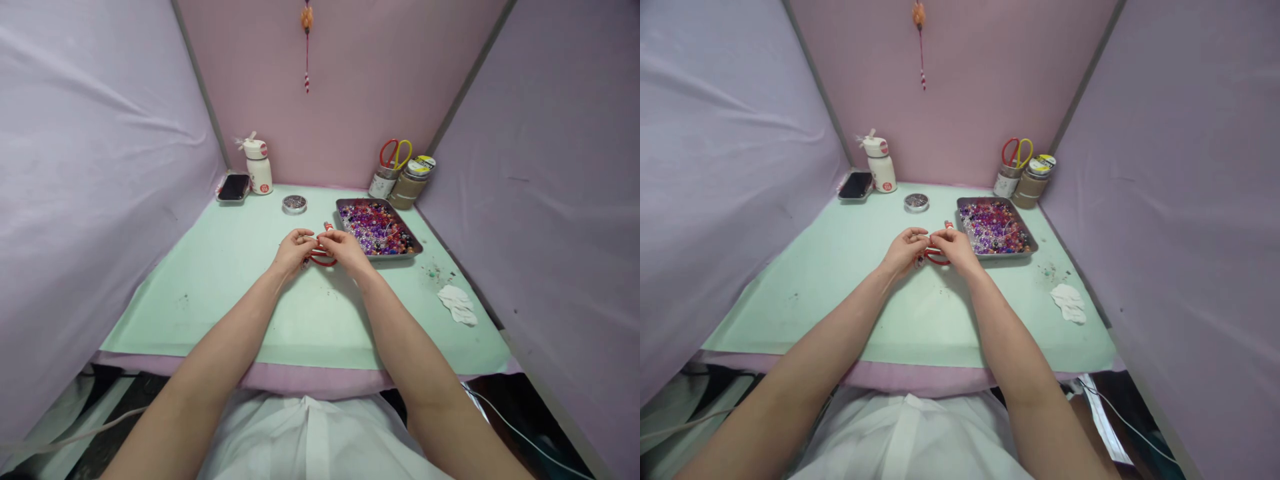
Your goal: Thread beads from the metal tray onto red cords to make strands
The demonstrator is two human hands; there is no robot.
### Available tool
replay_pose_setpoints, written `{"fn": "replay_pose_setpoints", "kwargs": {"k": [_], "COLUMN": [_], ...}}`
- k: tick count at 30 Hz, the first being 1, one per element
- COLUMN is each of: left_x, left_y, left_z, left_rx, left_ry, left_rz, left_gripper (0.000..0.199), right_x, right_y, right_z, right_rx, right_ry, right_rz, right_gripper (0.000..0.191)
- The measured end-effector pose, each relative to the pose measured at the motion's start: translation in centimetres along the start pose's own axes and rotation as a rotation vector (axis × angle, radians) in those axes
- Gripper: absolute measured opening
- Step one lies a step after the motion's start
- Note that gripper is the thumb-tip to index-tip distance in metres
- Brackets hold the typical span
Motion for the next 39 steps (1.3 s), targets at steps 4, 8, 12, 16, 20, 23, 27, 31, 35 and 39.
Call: {"fn": "replay_pose_setpoints", "kwargs": {"k": [4, 8, 12, 16, 20, 23, 27, 31, 35, 39], "left_x": [0.1, 0.3, 0.1, -0.3, -0.2, -0.1, 0.0, -0.2, -0.3, 0.0], "left_y": [0.2, 0.3, 0.1, 0.0, 0.1, 0.1, 0.0, -0.1, 0.1, 0.2], "left_z": [-0.3, -0.5, -0.3, -0.1, 0.1, 0.3, 0.4, 0.3, -0.1, 0.2], "left_rx": [0.009, 0.021, 0.035, 0.038, 0.013, -0.019, -0.029, -0.006, 0.041, 0.022], "left_ry": [-0.034, -0.043, -0.024, 0.009, 0.053, 0.097, 0.151, 0.152, 0.073, -0.006], "left_rz": [-0.004, 0.002, -0.018, -0.053, -0.049, -0.034, -0.011, -0.023, -0.055, -0.036], "left_gripper": [0.03, 0.029, 0.03, 0.031, 0.031, 0.033, 0.039, 0.038, 0.033, 0.034], "right_x": [-0.2, 0.0, 0.3, 0.5, 0.8, 1.3, 3.2, 2.8, -0.8, -0.2], "right_y": [0.0, 0.0, -0.1, 0.0, 0.2, 0.4, 0.9, 1.0, 0.4, 0.1], "right_z": [0.0, -0.2, -0.8, -1.4, -1.6, -1.9, -2.5, -2.6, -0.1, 0.5], "right_rx": [0.0, 0.013, 0.035, 0.086, 0.143, 0.228, 0.379, 0.387, 0.073, -0.033], "right_ry": [0.032, 0.04, 0.049, 0.052, -0.057, -0.238, -0.382, -0.228, 0.029, 0.029], "right_rz": [-0.026, -0.029, -0.021, -0.013, -0.009, 0.031, 0.195, 0.17, -0.167, -0.107], "right_gripper": [0.016, 0.013, 0.011, 0.011, 0.017, 0.018, 0.009, 0.01, 0.017, 0.019]}}
Point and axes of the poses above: each hand's wrist, its own y-axis away from the middle knuckle, its own x-axis out of the palm, z = x × y, the point moved 9 cm from there along -y, towards the middle knuckle, and after that the axes turned 4 degrees about y, right-handed, at the moved point
